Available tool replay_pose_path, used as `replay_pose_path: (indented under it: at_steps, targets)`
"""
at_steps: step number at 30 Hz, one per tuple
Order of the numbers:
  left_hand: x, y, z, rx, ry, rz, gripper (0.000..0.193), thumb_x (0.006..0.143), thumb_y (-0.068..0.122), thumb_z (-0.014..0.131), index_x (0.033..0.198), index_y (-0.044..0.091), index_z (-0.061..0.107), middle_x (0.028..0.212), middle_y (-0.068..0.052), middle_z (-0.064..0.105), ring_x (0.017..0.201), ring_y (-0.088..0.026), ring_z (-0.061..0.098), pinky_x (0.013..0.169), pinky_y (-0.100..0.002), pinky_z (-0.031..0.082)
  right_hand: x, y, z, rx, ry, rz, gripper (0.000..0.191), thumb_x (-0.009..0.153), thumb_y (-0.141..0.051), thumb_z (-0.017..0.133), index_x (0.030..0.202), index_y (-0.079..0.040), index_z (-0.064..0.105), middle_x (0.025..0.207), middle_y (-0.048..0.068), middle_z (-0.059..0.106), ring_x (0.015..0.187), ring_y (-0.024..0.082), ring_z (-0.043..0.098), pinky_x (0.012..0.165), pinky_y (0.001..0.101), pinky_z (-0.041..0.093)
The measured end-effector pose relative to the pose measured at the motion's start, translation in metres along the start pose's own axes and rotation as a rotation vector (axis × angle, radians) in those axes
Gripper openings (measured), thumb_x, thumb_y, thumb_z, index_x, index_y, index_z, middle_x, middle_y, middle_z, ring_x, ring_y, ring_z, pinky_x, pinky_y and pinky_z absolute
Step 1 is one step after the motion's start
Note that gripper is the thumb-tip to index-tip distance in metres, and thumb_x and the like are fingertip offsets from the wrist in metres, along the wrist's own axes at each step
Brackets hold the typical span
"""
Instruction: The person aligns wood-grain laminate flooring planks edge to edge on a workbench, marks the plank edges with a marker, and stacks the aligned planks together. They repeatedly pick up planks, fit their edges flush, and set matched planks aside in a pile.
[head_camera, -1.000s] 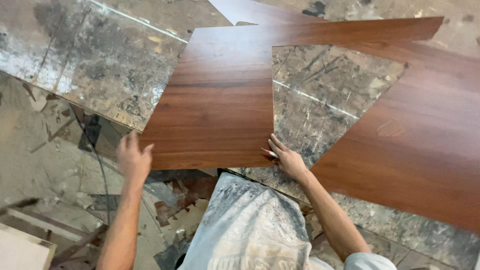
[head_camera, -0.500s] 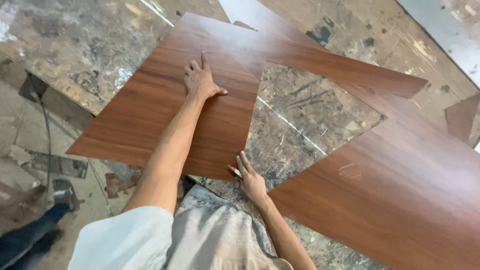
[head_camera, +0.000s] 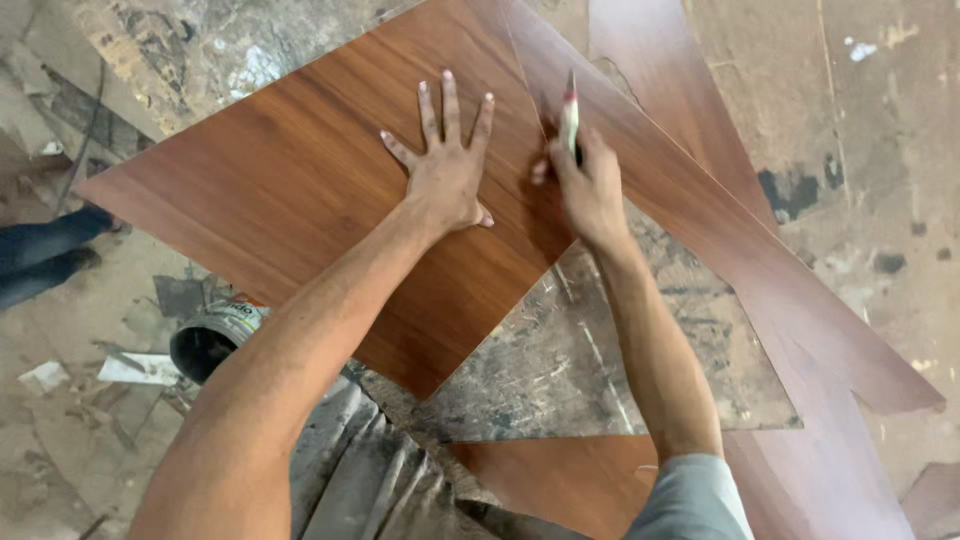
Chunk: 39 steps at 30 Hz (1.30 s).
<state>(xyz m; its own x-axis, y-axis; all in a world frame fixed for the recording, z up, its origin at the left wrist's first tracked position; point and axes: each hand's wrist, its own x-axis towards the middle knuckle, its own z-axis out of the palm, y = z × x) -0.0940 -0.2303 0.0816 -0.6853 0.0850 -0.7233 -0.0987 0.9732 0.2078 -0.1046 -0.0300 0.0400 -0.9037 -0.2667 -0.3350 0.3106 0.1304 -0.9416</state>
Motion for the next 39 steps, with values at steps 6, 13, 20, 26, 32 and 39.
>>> replay_pose_path:
  at_steps: [6,13,20,26,32,39]
  targets:
    - [-0.007,0.006,-0.015,0.012,-0.032,0.002,0.149,0.062,0.04,0.098,0.166,0.018,-0.006,0.162,-0.028,-0.028,0.149,-0.055,-0.023,0.1,-0.094,0.012,0.112,-0.01,0.038,-0.831,0.165,-0.306,0.035,0.112,-0.03,0.05,0.103,0.002,0.061,0.083,0.028,0.069,0.074,0.05,0.066,0.065,0.059,0.051]
    - [-0.006,0.004,-0.019,0.01,-0.03,0.009,0.146,0.063,0.041,0.097,0.166,0.019,-0.004,0.163,-0.026,-0.026,0.15,-0.054,-0.021,0.1,-0.094,0.013,0.13,-0.004,0.036,-1.174,0.158,-0.314,0.046,0.112,-0.04,0.048,0.093,0.0,0.061,0.076,0.031,0.067,0.066,0.05,0.067,0.057,0.058,0.053]
    - [-0.006,0.003,-0.019,0.014,-0.042,0.017,0.146,0.063,0.042,0.097,0.166,0.021,-0.005,0.164,-0.026,-0.026,0.151,-0.054,-0.019,0.1,-0.094,0.013,0.125,-0.016,0.04,-1.215,0.128,-0.281,0.043,0.112,-0.038,0.05,0.093,-0.001,0.061,0.074,0.027,0.068,0.065,0.048,0.068,0.056,0.0571,0.053]
    - [-0.005,0.002,-0.019,0.031,-0.04,-0.008,0.147,0.062,0.041,0.098,0.166,0.024,-0.005,0.164,-0.024,-0.026,0.151,-0.053,-0.018,0.101,-0.093,0.015,0.136,-0.005,0.039,-1.3,0.076,-0.286,0.042,0.115,-0.036,0.05,0.091,-0.003,0.061,0.078,0.024,0.07,0.068,0.044,0.07,0.058,0.0532,0.057]
    - [-0.001,0.002,-0.004,0.047,-0.023,0.013,0.147,0.062,0.046,0.097,0.167,0.024,-0.003,0.161,-0.028,-0.024,0.15,-0.055,-0.016,0.101,-0.094,0.019,0.007,-0.006,0.006,-1.327,-0.064,-0.077,0.035,0.111,-0.033,0.054,0.095,-0.002,0.056,0.074,0.024,0.07,0.065,0.043,0.07,0.055,0.052,0.056]
    - [-0.008,0.001,-0.005,0.022,0.068,0.048,0.147,0.062,0.047,0.098,0.169,0.021,0.0,0.163,-0.03,-0.02,0.152,-0.055,-0.012,0.098,-0.096,0.021,-0.179,0.034,-0.047,-1.326,-0.238,0.527,0.04,0.107,-0.041,0.047,0.098,-0.002,0.052,0.07,0.028,0.068,0.062,0.051,0.067,0.061,0.0613,0.054]
